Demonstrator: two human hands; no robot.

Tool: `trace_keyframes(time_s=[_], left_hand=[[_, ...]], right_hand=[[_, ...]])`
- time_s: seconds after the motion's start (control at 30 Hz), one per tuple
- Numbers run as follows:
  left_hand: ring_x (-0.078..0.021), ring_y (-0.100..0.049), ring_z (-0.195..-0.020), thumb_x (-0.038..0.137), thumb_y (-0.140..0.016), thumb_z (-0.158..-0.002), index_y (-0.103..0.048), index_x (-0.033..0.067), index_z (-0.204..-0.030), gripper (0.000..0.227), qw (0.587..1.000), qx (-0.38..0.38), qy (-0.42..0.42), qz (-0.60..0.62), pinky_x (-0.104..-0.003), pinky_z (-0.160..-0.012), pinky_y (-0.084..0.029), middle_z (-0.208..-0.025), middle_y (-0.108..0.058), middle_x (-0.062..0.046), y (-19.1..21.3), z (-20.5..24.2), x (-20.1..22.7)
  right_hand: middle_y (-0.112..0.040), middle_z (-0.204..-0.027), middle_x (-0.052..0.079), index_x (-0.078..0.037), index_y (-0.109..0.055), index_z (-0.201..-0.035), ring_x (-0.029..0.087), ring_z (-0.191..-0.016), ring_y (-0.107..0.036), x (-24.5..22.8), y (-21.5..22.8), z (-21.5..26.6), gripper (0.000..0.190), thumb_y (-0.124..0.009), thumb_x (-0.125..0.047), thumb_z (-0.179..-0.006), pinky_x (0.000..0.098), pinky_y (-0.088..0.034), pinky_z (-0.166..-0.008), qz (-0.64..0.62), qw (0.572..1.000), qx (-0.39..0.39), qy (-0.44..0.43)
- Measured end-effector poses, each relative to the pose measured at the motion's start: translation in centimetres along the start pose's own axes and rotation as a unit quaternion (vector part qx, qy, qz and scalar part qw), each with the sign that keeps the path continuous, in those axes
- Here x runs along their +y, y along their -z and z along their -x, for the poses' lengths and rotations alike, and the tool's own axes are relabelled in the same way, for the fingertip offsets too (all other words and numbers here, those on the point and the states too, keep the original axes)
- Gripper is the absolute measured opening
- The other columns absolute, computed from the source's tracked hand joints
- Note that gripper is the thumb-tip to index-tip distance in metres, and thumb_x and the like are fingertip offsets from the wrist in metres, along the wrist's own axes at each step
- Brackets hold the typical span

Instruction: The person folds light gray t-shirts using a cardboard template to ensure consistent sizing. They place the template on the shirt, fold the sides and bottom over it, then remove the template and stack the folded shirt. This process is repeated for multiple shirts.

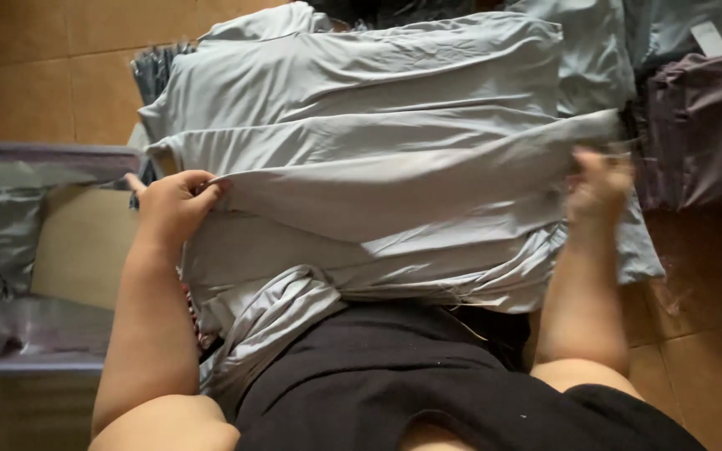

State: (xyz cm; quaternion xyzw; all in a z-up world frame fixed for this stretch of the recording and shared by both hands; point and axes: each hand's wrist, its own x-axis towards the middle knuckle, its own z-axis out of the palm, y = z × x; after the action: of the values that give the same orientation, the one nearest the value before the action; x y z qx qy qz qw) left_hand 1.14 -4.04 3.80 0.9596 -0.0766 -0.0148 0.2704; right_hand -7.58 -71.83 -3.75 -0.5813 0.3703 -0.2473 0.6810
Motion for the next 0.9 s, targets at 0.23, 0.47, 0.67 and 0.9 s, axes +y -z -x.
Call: trace_keyframes(time_s=[0.23,0.47,0.67,0.9], left_hand=[[-0.0341,-0.063,-0.117,0.034,-0.079,-0.096,-0.077,0.0289,-0.119,0.023,0.949,0.226,-0.087,-0.202,-0.082,-0.107,-0.008,-0.122,-0.07,-0.004,-2.8,0.3,3.4],[-0.0261,-0.064,-0.108,0.022,-0.061,-0.095,-0.075,0.0343,-0.116,0.029,0.887,0.253,-0.37,-0.116,-0.045,-0.091,-0.047,-0.12,-0.068,-0.002,-9.5,-1.8,12.5],[-0.0275,-0.057,-0.135,0.055,-0.07,-0.085,-0.061,0.0277,-0.141,0.062,0.875,0.086,-0.468,-0.086,-0.048,-0.106,-0.045,-0.146,-0.061,-0.006,-13.4,-1.5,15.2],[-0.0251,-0.025,-0.156,0.089,-0.044,-0.081,-0.031,0.0333,-0.161,0.098,0.901,-0.117,-0.382,-0.17,-0.06,-0.122,-0.019,-0.169,-0.03,-0.003,-11.2,-1.0,16.2]], right_hand=[[-0.071,-0.103,0.001,-0.02,-0.06,-0.126,0.013,-0.077,-0.069,2.6,-0.6,1.0,0.049,-0.056,0.003,-0.082,0.026,-0.058,-0.062,0.201,0.965,0.033,0.165],[-0.07,-0.088,0.013,-0.012,-0.078,-0.102,0.031,-0.082,-0.068,2.2,-1.0,0.9,0.013,-0.072,-0.023,-0.1,0.042,-0.053,-0.071,0.369,0.878,-0.008,0.304],[-0.069,-0.081,0.005,-0.014,-0.078,-0.092,0.023,-0.075,-0.069,2.4,-0.3,-0.4,0.018,-0.088,-0.029,-0.092,0.035,-0.055,-0.066,0.401,0.85,0.024,0.341],[-0.046,-0.069,-0.005,-0.02,-0.05,-0.078,0.005,-0.067,-0.046,-2.7,-1.7,2.5,0.017,-0.064,-0.023,-0.086,0.0199,-0.036,-0.063,-0.016,0.98,-0.047,0.193]])
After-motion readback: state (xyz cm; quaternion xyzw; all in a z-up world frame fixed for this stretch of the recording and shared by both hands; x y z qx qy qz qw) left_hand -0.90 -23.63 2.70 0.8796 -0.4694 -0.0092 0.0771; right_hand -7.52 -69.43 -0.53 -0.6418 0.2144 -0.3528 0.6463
